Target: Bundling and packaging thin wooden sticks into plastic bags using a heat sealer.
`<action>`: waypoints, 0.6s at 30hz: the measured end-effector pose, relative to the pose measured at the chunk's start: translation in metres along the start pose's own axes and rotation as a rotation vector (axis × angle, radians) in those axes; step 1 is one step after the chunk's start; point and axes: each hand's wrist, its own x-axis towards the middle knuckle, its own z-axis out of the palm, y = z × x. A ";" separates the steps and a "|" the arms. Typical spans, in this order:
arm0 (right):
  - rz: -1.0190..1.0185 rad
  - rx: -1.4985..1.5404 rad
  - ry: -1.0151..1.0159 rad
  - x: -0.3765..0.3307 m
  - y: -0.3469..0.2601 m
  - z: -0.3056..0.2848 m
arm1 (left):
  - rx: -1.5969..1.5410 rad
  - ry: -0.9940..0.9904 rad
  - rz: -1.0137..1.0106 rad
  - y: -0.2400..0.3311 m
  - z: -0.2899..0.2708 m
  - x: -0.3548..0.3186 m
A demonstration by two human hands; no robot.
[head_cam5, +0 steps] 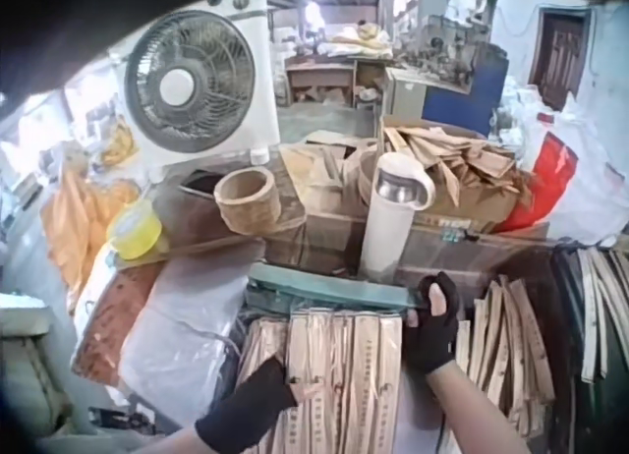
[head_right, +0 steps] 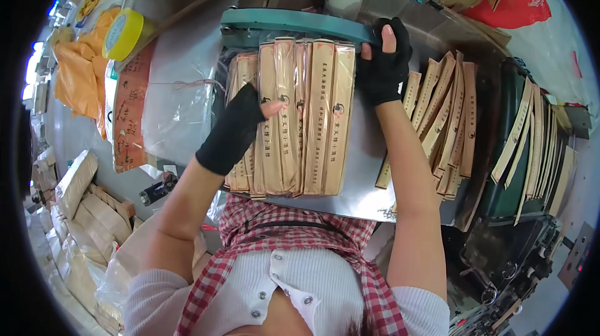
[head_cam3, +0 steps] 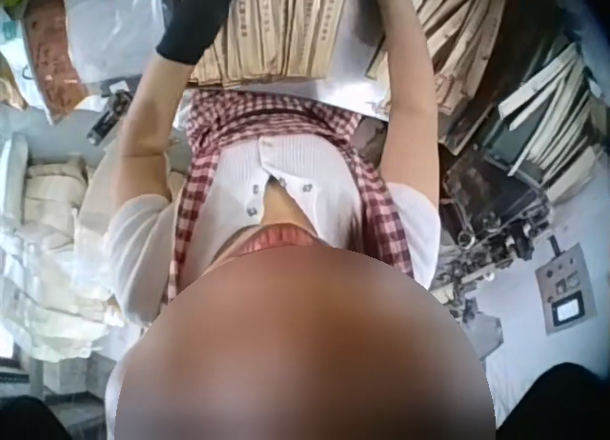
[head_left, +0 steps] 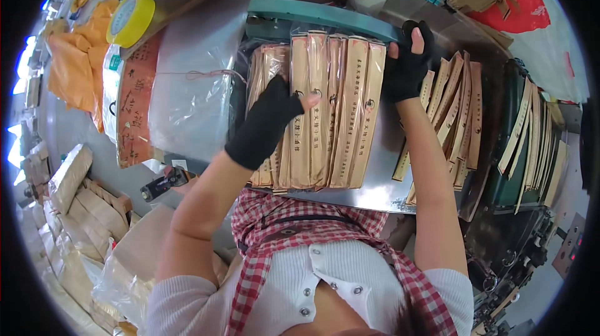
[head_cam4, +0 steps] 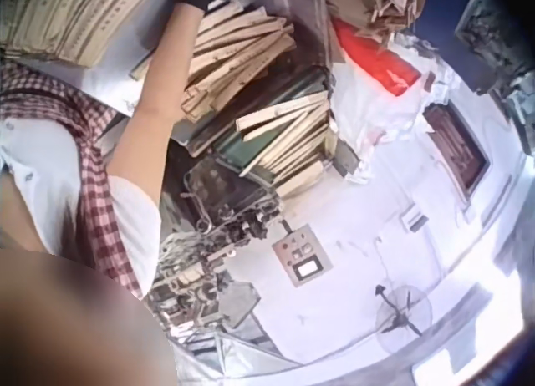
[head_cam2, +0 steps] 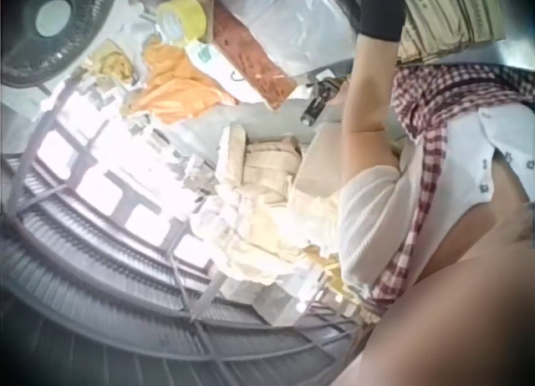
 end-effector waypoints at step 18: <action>0.913 0.546 -0.526 -0.100 -0.146 -0.094 | 0.451 0.183 0.344 -0.111 -0.069 -0.134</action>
